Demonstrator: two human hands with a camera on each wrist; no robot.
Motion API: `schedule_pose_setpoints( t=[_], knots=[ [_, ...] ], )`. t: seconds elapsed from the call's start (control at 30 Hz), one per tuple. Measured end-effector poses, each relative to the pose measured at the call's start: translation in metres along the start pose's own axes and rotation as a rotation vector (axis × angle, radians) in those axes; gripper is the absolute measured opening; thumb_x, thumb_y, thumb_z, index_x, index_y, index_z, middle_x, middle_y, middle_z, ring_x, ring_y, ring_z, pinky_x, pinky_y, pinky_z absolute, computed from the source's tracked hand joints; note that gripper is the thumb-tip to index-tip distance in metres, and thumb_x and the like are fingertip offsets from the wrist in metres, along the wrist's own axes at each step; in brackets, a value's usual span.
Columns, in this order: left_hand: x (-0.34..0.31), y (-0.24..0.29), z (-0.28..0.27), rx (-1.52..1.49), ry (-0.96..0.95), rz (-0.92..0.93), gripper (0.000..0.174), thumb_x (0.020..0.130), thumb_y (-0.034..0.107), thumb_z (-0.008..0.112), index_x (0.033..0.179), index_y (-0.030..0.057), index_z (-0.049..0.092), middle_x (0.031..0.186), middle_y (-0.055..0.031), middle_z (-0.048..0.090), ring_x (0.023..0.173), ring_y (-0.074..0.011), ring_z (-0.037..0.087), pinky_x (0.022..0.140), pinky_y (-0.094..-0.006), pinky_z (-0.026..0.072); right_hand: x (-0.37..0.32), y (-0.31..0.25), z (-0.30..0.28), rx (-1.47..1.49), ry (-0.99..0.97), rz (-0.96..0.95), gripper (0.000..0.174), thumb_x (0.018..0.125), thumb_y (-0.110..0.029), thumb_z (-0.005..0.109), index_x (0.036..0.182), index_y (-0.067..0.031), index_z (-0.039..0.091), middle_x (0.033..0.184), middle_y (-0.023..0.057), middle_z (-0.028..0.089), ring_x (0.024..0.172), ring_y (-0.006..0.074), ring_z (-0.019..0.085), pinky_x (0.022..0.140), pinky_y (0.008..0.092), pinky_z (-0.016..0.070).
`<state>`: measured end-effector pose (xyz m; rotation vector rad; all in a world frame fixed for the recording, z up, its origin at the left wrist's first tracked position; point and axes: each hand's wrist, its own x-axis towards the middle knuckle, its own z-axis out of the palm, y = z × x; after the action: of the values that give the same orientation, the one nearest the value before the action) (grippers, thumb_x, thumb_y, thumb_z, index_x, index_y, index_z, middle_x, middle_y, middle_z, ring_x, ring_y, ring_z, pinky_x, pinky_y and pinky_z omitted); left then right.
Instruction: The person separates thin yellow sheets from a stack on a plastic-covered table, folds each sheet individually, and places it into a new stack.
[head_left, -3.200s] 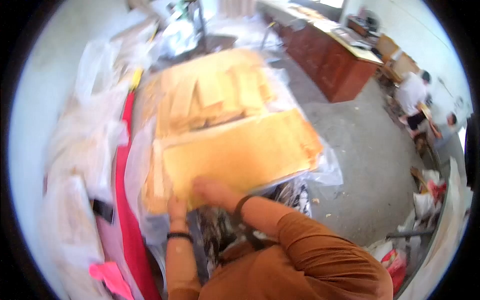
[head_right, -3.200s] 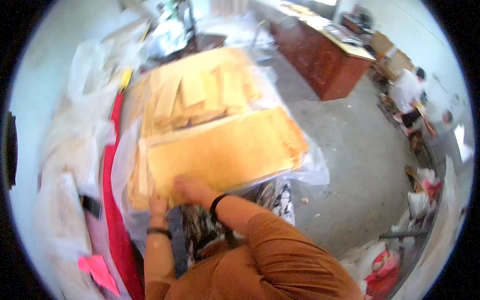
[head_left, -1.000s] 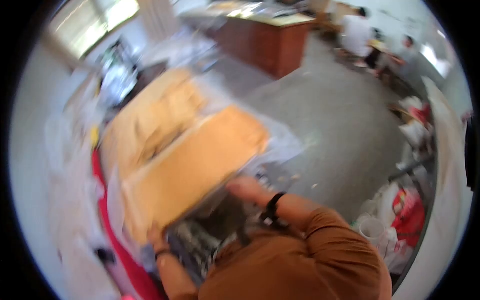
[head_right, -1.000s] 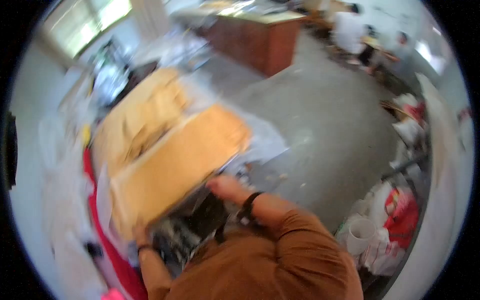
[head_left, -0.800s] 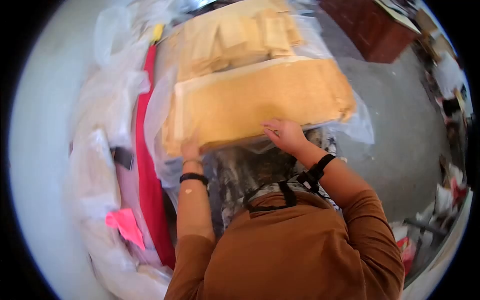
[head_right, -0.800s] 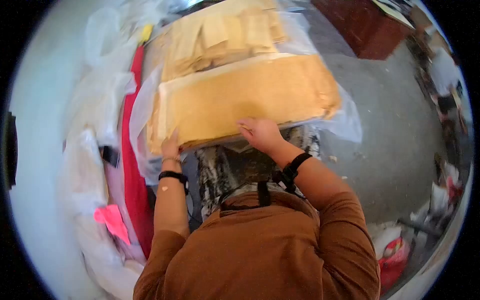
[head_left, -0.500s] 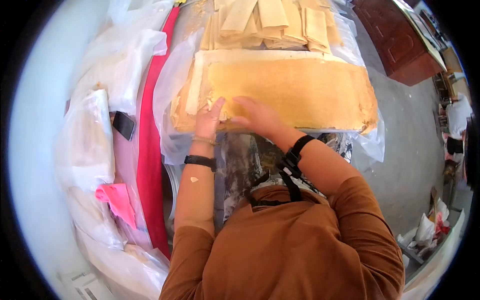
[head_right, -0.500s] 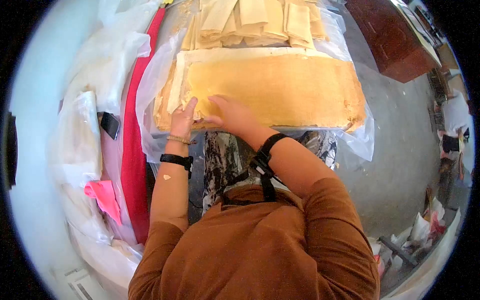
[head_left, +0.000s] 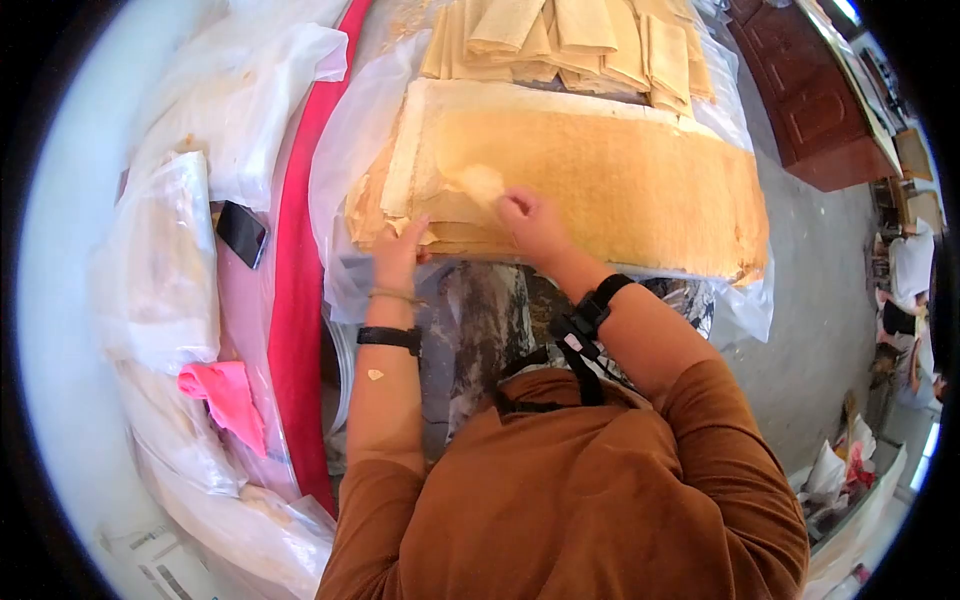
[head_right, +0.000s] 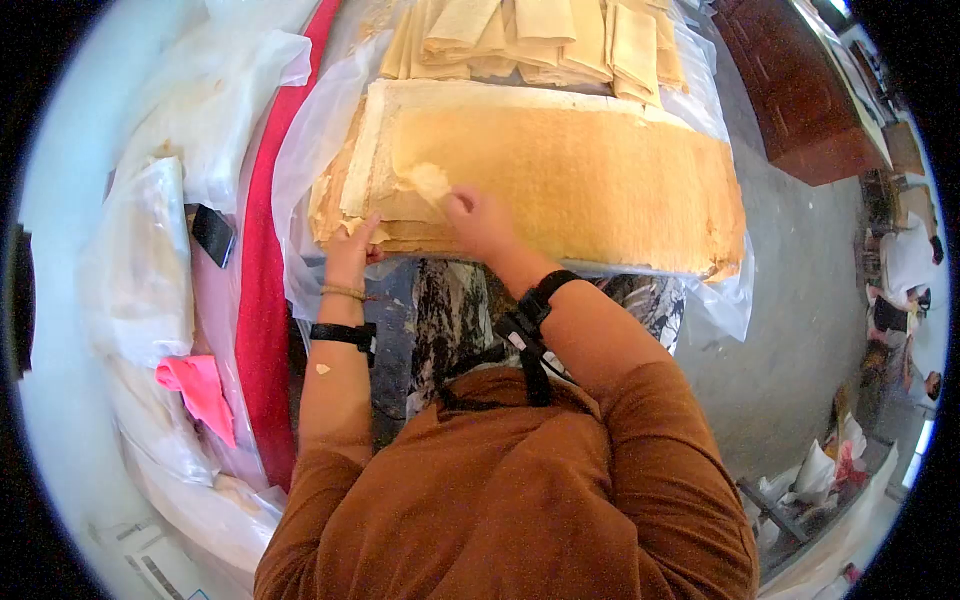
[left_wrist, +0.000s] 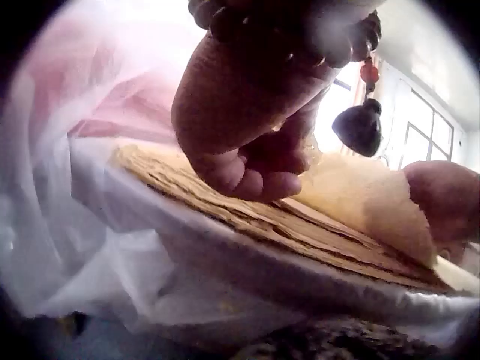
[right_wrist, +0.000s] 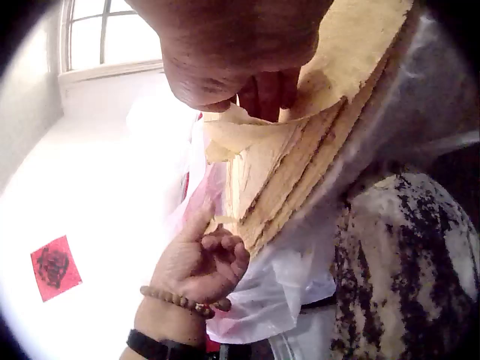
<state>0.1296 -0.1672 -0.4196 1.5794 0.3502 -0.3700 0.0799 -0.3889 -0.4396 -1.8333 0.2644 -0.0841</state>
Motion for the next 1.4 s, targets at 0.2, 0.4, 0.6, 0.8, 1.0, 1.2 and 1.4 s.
schedule_pose_setpoints(
  t=[0.2,0.4,0.6,0.8,1.0,1.2,1.4],
  knots=[
    [0.006,0.024,0.015,0.697,0.364,0.625,0.058,0.083,0.040,0.075,0.111,-0.0058,0.056,0.086,-0.0167,0.066,0.076,-0.0270,0.065,0.071,-0.0367,0.0537,-0.003,-0.017,-0.022,0.357,-0.066,0.315,0.018,0.093,-0.021,0.065,0.091,-0.0033,0.067,0.073,-0.0042,0.061,0.064,0.0036,0.054,0.058,0.0214,0.0429],
    [-0.027,-0.006,0.085,0.558,0.092,0.374,0.057,0.083,0.042,0.072,0.110,-0.0065,0.057,0.091,-0.0183,0.067,0.083,-0.0280,0.066,0.073,-0.0374,0.0519,-0.001,0.008,-0.008,0.371,-0.078,0.118,0.013,0.093,-0.016,0.064,0.091,-0.0029,0.064,0.071,-0.0011,0.060,0.057,0.0074,0.051,0.051,0.0243,0.0406],
    [-0.026,-0.018,0.087,0.635,0.084,0.407,0.031,0.084,0.022,0.064,0.096,-0.0067,0.060,0.080,-0.0162,0.067,0.073,-0.0212,0.065,0.065,-0.0349,0.0510,-0.002,0.002,-0.009,0.475,-0.012,0.187,0.011,0.094,-0.014,0.062,0.095,-0.0029,0.060,0.079,-0.0004,0.060,0.066,0.0070,0.053,0.057,0.0245,0.0435],
    [-0.014,-0.043,0.065,0.277,0.035,0.177,0.021,0.083,0.014,0.061,0.092,-0.0054,0.062,0.077,-0.0119,0.067,0.071,-0.0214,0.065,0.062,-0.0353,0.0509,0.011,0.020,-0.008,0.574,0.445,0.042,0.012,0.095,-0.015,0.058,0.099,-0.0043,0.056,0.081,-0.0019,0.056,0.070,0.0070,0.051,0.061,0.0235,0.0432],
    [-0.035,0.000,0.058,0.822,0.260,0.446,0.027,0.083,0.011,0.063,0.107,-0.0017,0.060,0.099,-0.0156,0.067,0.097,-0.0295,0.063,0.084,-0.0398,0.0514,0.008,-0.001,-0.032,0.450,0.500,0.094,0.014,0.098,-0.021,0.056,0.099,-0.0064,0.055,0.083,-0.0029,0.053,0.072,0.0063,0.047,0.065,0.0228,0.0420],
    [0.007,-0.016,0.101,1.187,0.015,1.084,0.032,0.084,0.014,0.061,0.114,0.0032,0.057,0.119,-0.0158,0.059,0.113,-0.0322,0.055,0.097,-0.0427,0.0455,-0.006,-0.028,-0.023,0.474,0.385,-0.011,0.014,0.100,-0.024,0.054,0.095,-0.0101,0.054,0.077,-0.0051,0.051,0.065,0.0055,0.045,0.059,0.0233,0.0396],
    [0.004,-0.005,0.110,1.327,-0.063,0.955,0.030,0.084,0.012,0.060,0.113,0.0046,0.058,0.120,-0.0142,0.059,0.113,-0.0305,0.056,0.097,-0.0406,0.0457,-0.019,-0.082,-0.127,0.398,0.647,-0.056,0.015,0.099,-0.024,0.055,0.091,-0.0119,0.051,0.071,-0.0039,0.049,0.061,0.0065,0.042,0.055,0.0234,0.0361]
  ],
)
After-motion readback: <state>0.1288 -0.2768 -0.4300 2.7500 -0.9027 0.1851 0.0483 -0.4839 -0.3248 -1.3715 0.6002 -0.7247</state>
